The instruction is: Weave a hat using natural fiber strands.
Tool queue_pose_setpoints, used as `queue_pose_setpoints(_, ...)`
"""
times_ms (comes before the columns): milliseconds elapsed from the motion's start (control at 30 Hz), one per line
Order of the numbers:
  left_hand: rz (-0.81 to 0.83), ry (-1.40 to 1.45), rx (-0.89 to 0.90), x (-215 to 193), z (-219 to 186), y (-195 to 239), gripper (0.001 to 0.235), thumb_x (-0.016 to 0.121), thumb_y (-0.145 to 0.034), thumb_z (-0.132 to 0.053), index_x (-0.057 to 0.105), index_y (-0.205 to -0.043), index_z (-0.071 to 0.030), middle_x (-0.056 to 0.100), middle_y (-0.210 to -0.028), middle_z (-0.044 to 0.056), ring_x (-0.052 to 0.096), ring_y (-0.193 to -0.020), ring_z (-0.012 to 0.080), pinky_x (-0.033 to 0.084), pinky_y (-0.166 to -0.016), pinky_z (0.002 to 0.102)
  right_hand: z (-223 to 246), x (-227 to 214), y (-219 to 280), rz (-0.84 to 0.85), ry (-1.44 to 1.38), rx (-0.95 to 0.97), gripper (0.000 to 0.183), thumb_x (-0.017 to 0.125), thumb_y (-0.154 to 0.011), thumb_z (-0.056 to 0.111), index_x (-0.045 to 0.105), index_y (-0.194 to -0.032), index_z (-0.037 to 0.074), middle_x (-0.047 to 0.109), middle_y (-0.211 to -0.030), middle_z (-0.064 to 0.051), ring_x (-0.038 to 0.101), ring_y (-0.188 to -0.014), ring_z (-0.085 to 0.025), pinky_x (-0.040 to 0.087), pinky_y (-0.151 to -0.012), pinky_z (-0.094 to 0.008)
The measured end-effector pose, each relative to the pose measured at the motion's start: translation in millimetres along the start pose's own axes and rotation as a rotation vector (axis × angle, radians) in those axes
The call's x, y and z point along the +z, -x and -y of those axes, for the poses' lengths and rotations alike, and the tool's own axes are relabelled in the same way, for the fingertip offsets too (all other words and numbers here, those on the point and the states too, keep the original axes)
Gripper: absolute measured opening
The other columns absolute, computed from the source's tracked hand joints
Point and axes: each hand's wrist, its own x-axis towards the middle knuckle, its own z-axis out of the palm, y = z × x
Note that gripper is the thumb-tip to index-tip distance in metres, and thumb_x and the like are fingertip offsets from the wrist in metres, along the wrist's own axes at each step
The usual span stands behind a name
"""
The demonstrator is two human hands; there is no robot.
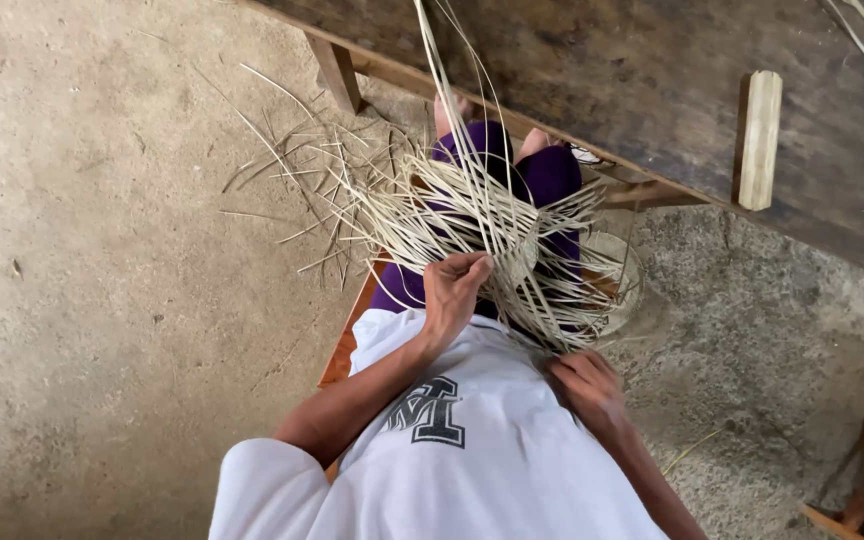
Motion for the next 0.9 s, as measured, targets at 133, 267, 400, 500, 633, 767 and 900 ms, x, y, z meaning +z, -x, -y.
queue_pose_setpoints(133,-0.015,0.023,-0.016,2.1,3.7,2.0,0.022,0.061,-0.083,-0.021,0.072,-0.082,-0.002,0.06,-0.056,0.0,0.032,-0.04,0.0028,0.023,-0.035,0.021,-10.8,-23.8,115.3,0.213,0.061,0.268,0.014,0.053,-0.086,0.013,0.066,-0.088,0.007,0.062,-0.084,-0.004,0.059,-0.073,-0.022,0.048,-0.061,-0.033)
queue_pose_setpoints(267,0.11,-0.137,0.147,-1.0,-18.5,8.7,0.02,0.055,-0.09,-0.014,0.068,-0.08,-0.003,0.06,-0.058,0.002,0.038,-0.042,0.0054,0.027,-0.036,0.02,-67.4,-5.2,317.5,1.092,0.182,1.004,0.014,0.059,-0.074,0.028,0.06,-0.085,0.02,0.067,-0.093,-0.001,0.067,-0.089,-0.022,0.054,-0.072,-0.035)
queue_pose_setpoints(400,0.113,-0.382,0.167,-7.3,1.7,6.3,0.023,0.057,-0.087,-0.026,0.068,-0.089,-0.006,0.064,-0.074,0.008,0.049,-0.063,0.0134,0.039,-0.053,0.027,-50.5,-36.2,142.1,1.237,-0.071,1.475,0.032,0.043,-0.077,0.028,0.071,-0.077,0.012,0.066,-0.078,-0.006,0.061,-0.064,-0.014,0.047,-0.054,-0.028)
queue_pose_setpoints(500,0.193,-0.435,0.205,-6.3,-7.5,4.1,0.017,0.06,-0.087,-0.023,0.068,-0.084,-0.007,0.065,-0.068,0.005,0.046,-0.065,0.0132,0.035,-0.058,0.031,6.7,-60.1,-23.7,0.215,-0.105,0.724,0.016,0.06,-0.081,0.02,0.065,-0.085,0.005,0.06,-0.112,-0.015,0.063,-0.094,-0.023,0.055,-0.078,-0.031)
queue_pose_setpoints(633,0.257,-0.316,0.324,8.5,-33.0,-0.9,0.011,0.067,-0.084,-0.023,0.071,-0.086,-0.013,0.068,-0.079,0.007,0.061,-0.081,0.0257,0.049,-0.073,0.035,19.6,-15.9,-106.1,-0.164,-0.201,0.453,0.049,0.079,-0.067,0.036,0.044,-0.085,0.007,0.041,-0.12,-0.018,0.043,-0.116,-0.039,0.043,-0.092,-0.049)
queue_pose_setpoints(767,0.31,-0.22,0.331,11.7,-44.0,-13.0,0.022,0.055,-0.095,-0.029,0.068,-0.094,-0.012,0.066,-0.077,0.008,0.062,-0.078,0.0263,0.05,-0.069,0.038,-17.6,25.3,-94.4,-0.249,-0.217,0.514,0.042,0.08,-0.072,0.021,0.039,-0.068,0.012,0.044,-0.099,-0.008,0.053,-0.092,-0.03,0.045,-0.075,-0.037)
queue_pose_setpoints(900,0.327,-0.253,0.151,-2.2,-41.8,-17.4,0.022,0.056,-0.092,-0.03,0.069,-0.093,-0.012,0.066,-0.073,0.009,0.062,-0.07,0.016,0.049,-0.064,0.029,-11.7,-4.3,-103.5,-0.149,-0.369,0.529,0.027,0.064,-0.082,-0.003,0.042,-0.07,0.008,0.044,-0.09,-0.009,0.049,-0.074,-0.032,0.045,-0.065,-0.036)
